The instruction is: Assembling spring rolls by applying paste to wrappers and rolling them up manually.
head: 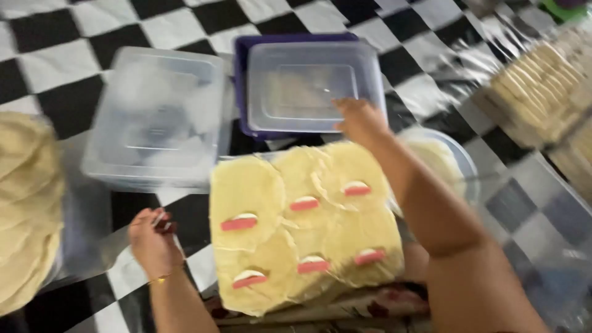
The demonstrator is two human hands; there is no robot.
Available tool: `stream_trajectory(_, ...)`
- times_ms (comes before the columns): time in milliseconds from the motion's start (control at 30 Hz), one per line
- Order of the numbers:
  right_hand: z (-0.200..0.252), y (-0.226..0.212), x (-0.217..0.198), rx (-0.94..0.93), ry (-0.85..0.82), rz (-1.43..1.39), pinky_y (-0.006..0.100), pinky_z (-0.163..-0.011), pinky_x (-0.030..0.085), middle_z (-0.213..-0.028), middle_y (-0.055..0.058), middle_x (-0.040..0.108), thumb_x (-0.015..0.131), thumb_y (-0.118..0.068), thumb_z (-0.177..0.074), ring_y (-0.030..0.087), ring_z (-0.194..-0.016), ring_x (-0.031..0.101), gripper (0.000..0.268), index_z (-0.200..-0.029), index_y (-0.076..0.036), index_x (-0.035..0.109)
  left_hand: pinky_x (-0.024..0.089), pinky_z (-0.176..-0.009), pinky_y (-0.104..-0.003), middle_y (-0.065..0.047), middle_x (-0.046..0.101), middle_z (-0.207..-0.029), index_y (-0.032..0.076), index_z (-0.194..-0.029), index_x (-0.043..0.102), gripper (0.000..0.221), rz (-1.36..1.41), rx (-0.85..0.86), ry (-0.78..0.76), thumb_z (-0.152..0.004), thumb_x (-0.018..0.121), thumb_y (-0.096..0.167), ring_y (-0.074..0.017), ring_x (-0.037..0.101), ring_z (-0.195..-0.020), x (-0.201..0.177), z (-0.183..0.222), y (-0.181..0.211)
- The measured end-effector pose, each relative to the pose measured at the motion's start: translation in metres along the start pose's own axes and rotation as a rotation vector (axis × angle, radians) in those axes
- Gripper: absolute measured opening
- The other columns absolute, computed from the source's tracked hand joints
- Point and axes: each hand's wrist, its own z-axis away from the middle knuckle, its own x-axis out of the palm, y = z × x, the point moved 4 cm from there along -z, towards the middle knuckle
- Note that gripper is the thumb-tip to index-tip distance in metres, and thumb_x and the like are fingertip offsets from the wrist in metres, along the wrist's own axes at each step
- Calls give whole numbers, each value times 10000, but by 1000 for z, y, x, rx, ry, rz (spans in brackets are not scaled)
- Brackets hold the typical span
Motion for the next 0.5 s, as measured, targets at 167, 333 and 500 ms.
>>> stream_trajectory(167, 118, 178, 31, 368, -68, -46, 471, -800, 540, -1137, 158, 710, 645, -271, -943, 369, -961, 669, 283, -1129, -81, 741, 461, -662, -206, 2, 636, -945, 100, -1222, 537, 252, -7, -93, 62, -973, 511, 124, -76, 607, -783, 16, 11, 11)
stream_trajectory(333, 220, 226, 73, 566, -596, 266, 522, -915, 504, -1245, 133, 679, 678, -316, -961, 307, -1171, 569, 311, -1122, -77, 796, 493, -721, -209, 44, 658, -959, 142, -1269, 579, 281, -71, -87, 104, -995, 530, 183, -71, 629, -825, 19, 11, 10)
stream_trajectory(500, 248, 221, 71, 475, -387, 511, 387, -998, 459, -1368, 101, 632, 687, -185, -903, 277, -1168, 548, 262, -1117, -80, 796, 489, -729, -202, 48, 649, -953, 164, -1131, 584, 126, -81, -106, 134, -1011, 558, 192, -64, 635, -826, 19, 16, 12)
